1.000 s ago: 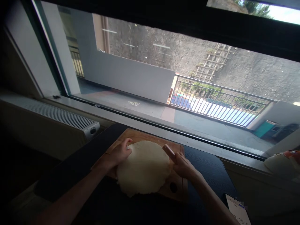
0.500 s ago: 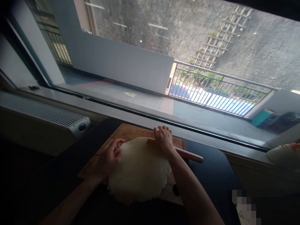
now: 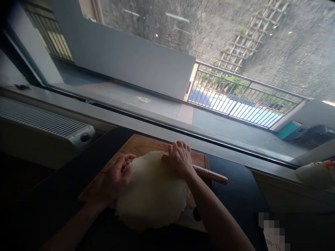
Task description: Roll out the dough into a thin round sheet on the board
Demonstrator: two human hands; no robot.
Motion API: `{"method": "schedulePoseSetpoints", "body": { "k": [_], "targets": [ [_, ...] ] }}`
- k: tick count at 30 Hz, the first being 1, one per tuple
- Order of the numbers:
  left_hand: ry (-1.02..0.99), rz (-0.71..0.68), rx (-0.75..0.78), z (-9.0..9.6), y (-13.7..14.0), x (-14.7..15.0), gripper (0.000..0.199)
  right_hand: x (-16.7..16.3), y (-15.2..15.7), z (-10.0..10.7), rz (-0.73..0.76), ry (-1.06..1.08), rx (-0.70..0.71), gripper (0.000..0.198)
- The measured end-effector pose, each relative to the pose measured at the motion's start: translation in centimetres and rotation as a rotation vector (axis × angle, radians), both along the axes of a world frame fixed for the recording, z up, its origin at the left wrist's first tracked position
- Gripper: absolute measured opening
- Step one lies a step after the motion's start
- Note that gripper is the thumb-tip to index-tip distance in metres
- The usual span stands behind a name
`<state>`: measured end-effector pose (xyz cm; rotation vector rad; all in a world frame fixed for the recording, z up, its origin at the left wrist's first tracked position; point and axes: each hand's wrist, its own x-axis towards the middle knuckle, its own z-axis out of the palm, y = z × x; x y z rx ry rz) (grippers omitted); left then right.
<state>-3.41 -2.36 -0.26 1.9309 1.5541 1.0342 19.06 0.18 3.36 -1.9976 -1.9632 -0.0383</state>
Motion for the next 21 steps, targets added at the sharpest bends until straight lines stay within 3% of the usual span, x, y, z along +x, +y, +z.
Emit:
{"method": "schedulePoseSetpoints", "body": {
  "k": [2,4,7,11,14,16,19,21],
  "targets": [
    [0.144,0.051,0.103,0.6,-0.2,-0.1,0.030,1.4,2.2,0.5,-0.054,0.093,-0.044,0.041],
    [0.285,0.084,0.231,1.8,-0.3,0.3,0.029,3.1,1.9,0.5,-0.062,0.157,-0.025,0.044],
    [0.368,0.050,0.363,4.3,0.5,3.3,0.028,6.2,-2.0,-0.3,-0.108,0.090,0.081,0.040],
    [0.413,-0.153,0.370,6.1,2.2,10.9,0.033,9.9,-7.3,-1.7,-0.190,-0.028,0.121,0.031],
    [0.576,-0.313,0.215,4.7,2.3,14.9,0.043,10.4,-9.2,-2.0,-0.178,-0.037,0.100,0.028],
    [0.669,-0.359,0.165,3.2,1.6,15.4,0.050,9.9,-9.9,-2.1,-0.186,-0.031,0.094,0.024],
    [0.700,-0.377,0.277,1.6,1.3,14.7,0.054,9.2,-10.0,-2.1,-0.171,-0.027,0.129,0.020],
    [0.690,-0.354,0.315,1.5,2.5,15.1,0.055,9.4,-8.8,-1.9,-0.186,-0.038,0.146,0.023]
  ]
}}
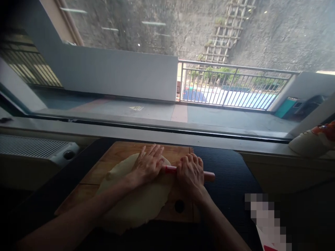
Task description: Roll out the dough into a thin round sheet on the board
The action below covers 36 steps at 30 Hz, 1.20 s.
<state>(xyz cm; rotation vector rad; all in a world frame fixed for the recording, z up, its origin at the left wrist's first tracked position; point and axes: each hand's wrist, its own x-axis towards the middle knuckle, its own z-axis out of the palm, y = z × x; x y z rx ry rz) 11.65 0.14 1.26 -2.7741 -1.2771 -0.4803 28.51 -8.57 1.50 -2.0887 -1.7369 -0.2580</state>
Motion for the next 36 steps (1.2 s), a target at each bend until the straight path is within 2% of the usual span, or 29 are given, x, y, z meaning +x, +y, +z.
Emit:
{"method": "schedulePoseSetpoints", "body": {
  "k": [4,6,8,13,15,18,20,22,23,25,28,30,32,36],
  "targets": [
    [0.009,0.106,-0.125,1.2,4.6,3.0,0.056,1.6,5.0,1.0,-0.119,0.052,-0.092,0.031],
    [0.020,0.142,-0.178,1.7,5.7,3.8,0.056,1.9,6.2,1.3,-0.140,0.078,-0.150,0.039],
    [0.024,0.110,-0.167,1.6,4.5,3.0,0.055,1.4,5.0,1.1,-0.114,0.067,-0.176,0.045],
    [0.014,-0.103,0.026,0.0,-2.7,-2.0,0.053,-1.0,-2.9,-0.7,0.089,-0.051,-0.139,0.049],
    [0.016,-0.116,0.048,0.1,-3.0,-2.3,0.053,-0.9,-3.4,-0.7,0.110,-0.053,-0.155,0.049],
    [0.024,-0.024,-0.031,0.9,1.1,0.3,0.055,0.4,0.9,0.3,0.053,-0.016,-0.202,0.047],
    [0.049,0.089,-0.161,1.6,4.5,2.6,0.057,1.5,4.5,1.1,-0.016,0.034,-0.260,0.048],
    [0.069,0.157,-0.255,2.2,6.3,3.7,0.058,2.1,6.3,1.7,-0.062,0.078,-0.319,0.050],
    [0.072,0.160,-0.278,2.2,6.2,3.6,0.058,2.0,6.0,1.7,-0.052,0.083,-0.332,0.050],
    [0.064,0.094,-0.254,1.8,4.2,1.9,0.057,1.4,3.6,1.3,0.029,0.053,-0.307,0.051],
    [0.039,-0.077,-0.103,0.7,-0.5,-1.6,0.054,0.2,-1.7,0.1,0.214,-0.027,-0.254,0.054],
    [0.032,-0.125,-0.040,0.5,-1.8,-2.5,0.054,0.0,-3.1,-0.3,0.273,-0.060,-0.245,0.058],
    [0.026,-0.096,-0.032,0.6,-0.3,-1.6,0.055,0.6,-1.4,-0.1,0.237,-0.076,-0.228,0.055],
    [0.018,0.095,-0.145,1.5,6.3,2.8,0.056,2.5,6.2,0.8,0.039,-0.051,-0.210,0.051]
  ]
}}
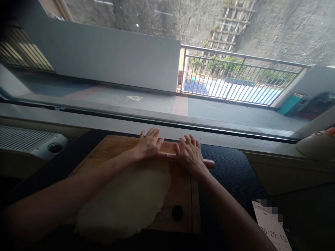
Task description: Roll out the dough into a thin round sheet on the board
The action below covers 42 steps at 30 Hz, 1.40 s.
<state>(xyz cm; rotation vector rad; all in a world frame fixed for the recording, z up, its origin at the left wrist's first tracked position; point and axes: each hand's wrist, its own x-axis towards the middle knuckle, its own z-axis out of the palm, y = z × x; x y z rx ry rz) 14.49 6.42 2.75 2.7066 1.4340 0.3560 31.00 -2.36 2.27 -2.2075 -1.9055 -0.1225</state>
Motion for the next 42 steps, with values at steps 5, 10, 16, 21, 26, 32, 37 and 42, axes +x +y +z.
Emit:
{"method": "schedulePoseSetpoints", "body": {
  "k": [5,10,16,21,26,32,37,42],
  "targets": [
    [0.018,-0.053,-0.051,0.1,-1.6,-1.3,0.056,-0.6,-1.8,0.1,0.068,0.024,-0.045,0.053],
    [-0.016,-0.273,0.110,-0.9,-7.8,-5.5,0.054,-2.2,-8.7,-0.9,0.310,-0.007,0.008,0.059],
    [0.020,-0.024,-0.037,0.1,0.9,0.0,0.059,0.1,1.3,0.2,0.033,-0.004,-0.043,0.055],
    [0.041,-0.115,-0.092,0.1,-1.6,-1.9,0.058,-0.6,-1.7,0.1,0.122,0.020,-0.075,0.059],
    [-0.016,-0.303,0.083,-0.9,-8.1,-5.8,0.056,-1.6,-9.1,-1.0,0.398,-0.016,-0.049,0.065],
    [0.009,-0.044,-0.069,0.0,0.8,-0.1,0.059,0.1,1.6,0.3,0.079,0.011,-0.102,0.060],
    [0.052,-0.154,-0.116,-0.1,-2.3,-2.5,0.060,-0.5,-2.2,0.1,0.209,0.008,-0.113,0.065],
    [-0.017,-0.343,0.134,-1.1,-7.8,-5.6,0.060,-1.3,-8.2,-1.5,0.439,-0.067,0.040,0.066]
  ]
}}
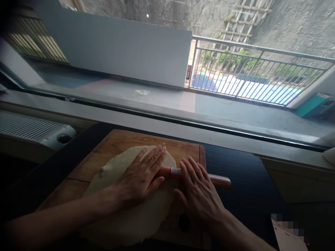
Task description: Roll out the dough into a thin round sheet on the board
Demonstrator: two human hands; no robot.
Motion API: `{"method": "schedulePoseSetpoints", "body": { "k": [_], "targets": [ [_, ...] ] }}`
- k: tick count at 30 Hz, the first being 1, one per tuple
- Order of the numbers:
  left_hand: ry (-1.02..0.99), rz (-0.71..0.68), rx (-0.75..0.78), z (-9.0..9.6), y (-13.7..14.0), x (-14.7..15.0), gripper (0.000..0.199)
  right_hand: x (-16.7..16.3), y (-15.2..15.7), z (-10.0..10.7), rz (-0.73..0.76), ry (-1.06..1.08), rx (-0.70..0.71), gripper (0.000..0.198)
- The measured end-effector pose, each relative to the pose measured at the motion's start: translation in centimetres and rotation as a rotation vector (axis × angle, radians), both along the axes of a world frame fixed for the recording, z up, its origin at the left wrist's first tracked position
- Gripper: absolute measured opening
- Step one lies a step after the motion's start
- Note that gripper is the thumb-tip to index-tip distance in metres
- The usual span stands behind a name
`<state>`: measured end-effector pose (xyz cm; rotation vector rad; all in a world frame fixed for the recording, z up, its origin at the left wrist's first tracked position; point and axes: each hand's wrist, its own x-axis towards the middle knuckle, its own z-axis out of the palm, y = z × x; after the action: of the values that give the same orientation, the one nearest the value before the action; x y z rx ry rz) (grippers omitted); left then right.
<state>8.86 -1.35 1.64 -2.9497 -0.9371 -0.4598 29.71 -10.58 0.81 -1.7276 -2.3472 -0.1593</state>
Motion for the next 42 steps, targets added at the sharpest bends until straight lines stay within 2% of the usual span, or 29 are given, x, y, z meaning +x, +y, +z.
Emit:
{"method": "schedulePoseSetpoints", "body": {
  "k": [3,6,7,9,13,16,19,23,26,29,30,31,33,36,39,42],
  "targets": [
    [-0.023,0.134,-0.035,0.6,4.3,2.7,0.058,0.2,5.4,0.0,-0.196,0.021,0.061,0.060],
    [-0.005,0.400,-0.202,2.3,10.1,5.3,0.053,1.1,11.7,1.2,-0.427,0.111,-0.032,0.055],
    [-0.005,0.446,-0.226,3.0,11.4,5.3,0.051,1.5,12.7,1.7,-0.454,0.146,-0.077,0.053],
    [0.007,0.493,-0.276,4.0,12.5,3.8,0.047,2.6,12.7,2.5,-0.398,0.203,-0.152,0.049],
    [0.076,0.440,-0.429,4.2,11.1,-1.9,0.032,4.7,7.6,2.9,-0.157,0.306,-0.225,0.037],
    [0.154,0.377,-0.563,4.3,10.1,-4.2,0.028,5.6,4.5,3.0,-0.109,0.324,-0.344,0.029],
    [0.206,0.325,-0.645,4.9,9.9,-3.9,0.028,5.3,3.6,3.7,-0.229,0.475,-0.409,0.016],
    [0.164,0.247,-0.689,6.1,9.3,-2.1,0.029,2.8,4.3,4.8,-0.319,0.773,-0.359,0.020],
    [0.077,0.151,-0.717,7.1,8.0,-1.2,0.034,0.3,5.1,5.5,-0.234,0.873,-0.398,0.028],
    [-0.080,-0.022,-0.804,8.0,6.8,-1.3,0.040,-1.6,5.9,5.9,-0.102,1.024,-0.481,0.034],
    [-0.108,-0.032,-0.830,8.1,6.6,-1.5,0.041,-2.0,6.1,5.9,-0.087,1.045,-0.507,0.035],
    [-0.112,-0.007,-0.846,8.1,6.6,-1.8,0.041,-2.3,6.1,5.8,-0.091,1.049,-0.522,0.034],
    [-0.041,0.139,-0.839,7.7,6.8,-2.9,0.040,-2.6,6.1,5.3,-0.129,1.022,-0.512,0.034],
    [0.089,0.314,-0.804,6.7,7.3,-4.9,0.036,-2.4,5.8,4.2,-0.191,0.969,-0.407,0.033],
    [0.152,0.365,-0.756,6.2,7.1,-6.6,0.025,-1.9,5.4,3.2,-0.248,0.934,-0.347,0.030],
    [0.121,0.378,-0.675,6.5,6.4,-7.0,0.023,-1.5,4.7,2.5,-0.268,0.926,-0.392,0.027]
  ]
}}
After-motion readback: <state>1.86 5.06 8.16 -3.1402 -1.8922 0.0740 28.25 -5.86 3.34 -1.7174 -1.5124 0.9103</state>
